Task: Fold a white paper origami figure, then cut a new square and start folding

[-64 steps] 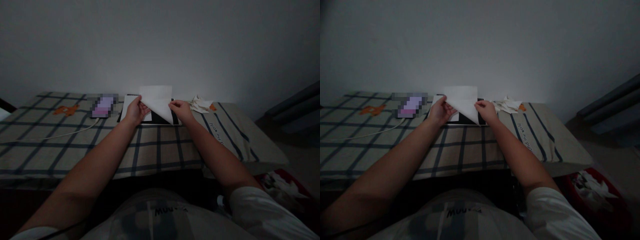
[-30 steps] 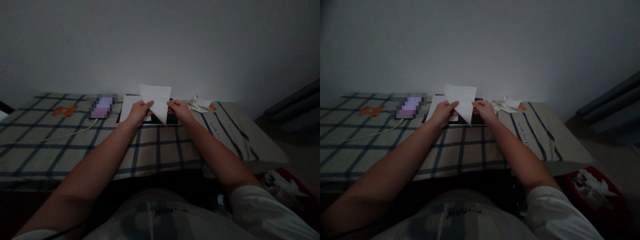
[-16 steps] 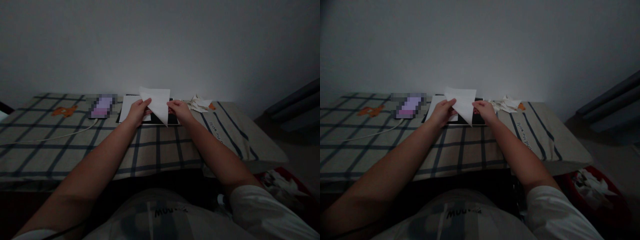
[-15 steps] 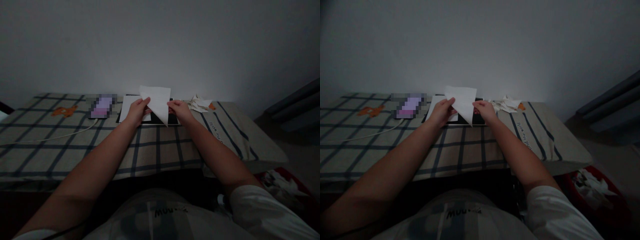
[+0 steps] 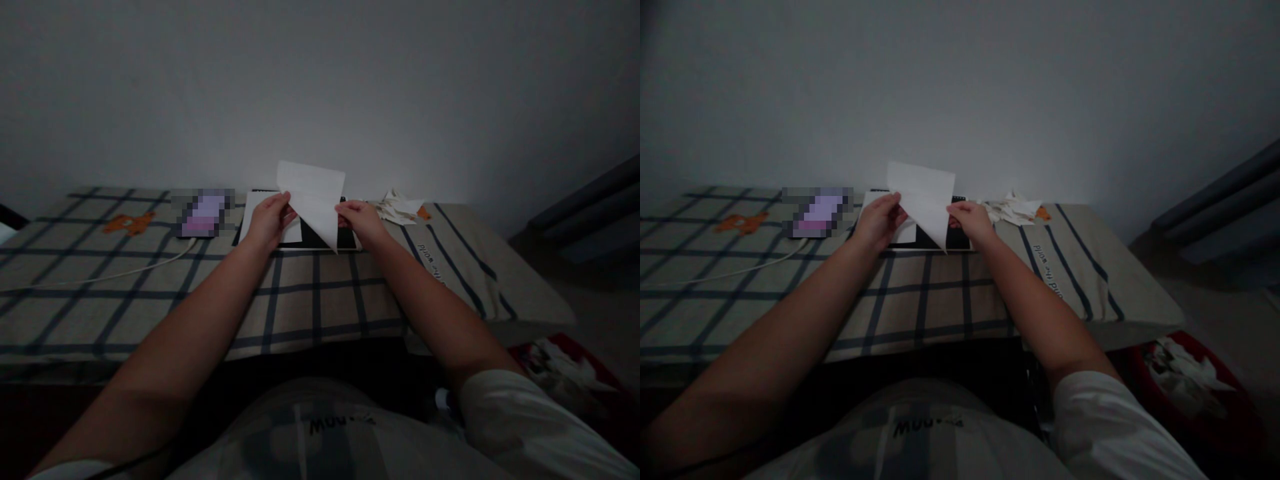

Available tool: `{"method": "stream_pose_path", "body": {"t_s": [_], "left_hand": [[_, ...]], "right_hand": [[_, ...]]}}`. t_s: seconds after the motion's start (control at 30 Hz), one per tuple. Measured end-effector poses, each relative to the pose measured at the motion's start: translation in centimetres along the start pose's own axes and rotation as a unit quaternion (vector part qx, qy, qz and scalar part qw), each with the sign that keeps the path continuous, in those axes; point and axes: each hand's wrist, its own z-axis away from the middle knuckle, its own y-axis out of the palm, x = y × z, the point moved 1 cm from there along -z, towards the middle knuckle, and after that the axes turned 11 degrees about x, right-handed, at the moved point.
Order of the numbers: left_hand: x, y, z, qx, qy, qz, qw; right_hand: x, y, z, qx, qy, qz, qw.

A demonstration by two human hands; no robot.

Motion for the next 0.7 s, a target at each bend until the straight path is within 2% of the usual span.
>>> {"method": "stream_pose_path", "body": {"t_s": [0.27,0.5,0.57,0.7], "left_hand": [[0.10,-0.43,-0.16,-0.039,-0.007,0.024,0.999],[-0.21,-0.75,-0.41,-0.081,0.003,0.001,0.997],[-0.21,-0.69,-0.33,-0.071,-0.003,0.004,0.997],[0.08,-0.33,0.11,0.003,-0.038,-0.022,0.999]], "right_hand": [[-0.07,0.01,-0.01,-0.004,-0.009,0.012,1.000],[-0.19,0.04,-0.04,-0.001,0.001,0.020,1.000],[-0.12,0.06,-0.04,-0.009,0.001,0.016,1.000],[-0.02,-0.06,-0.10,-0.026,-0.004,0.005,1.000]]}}
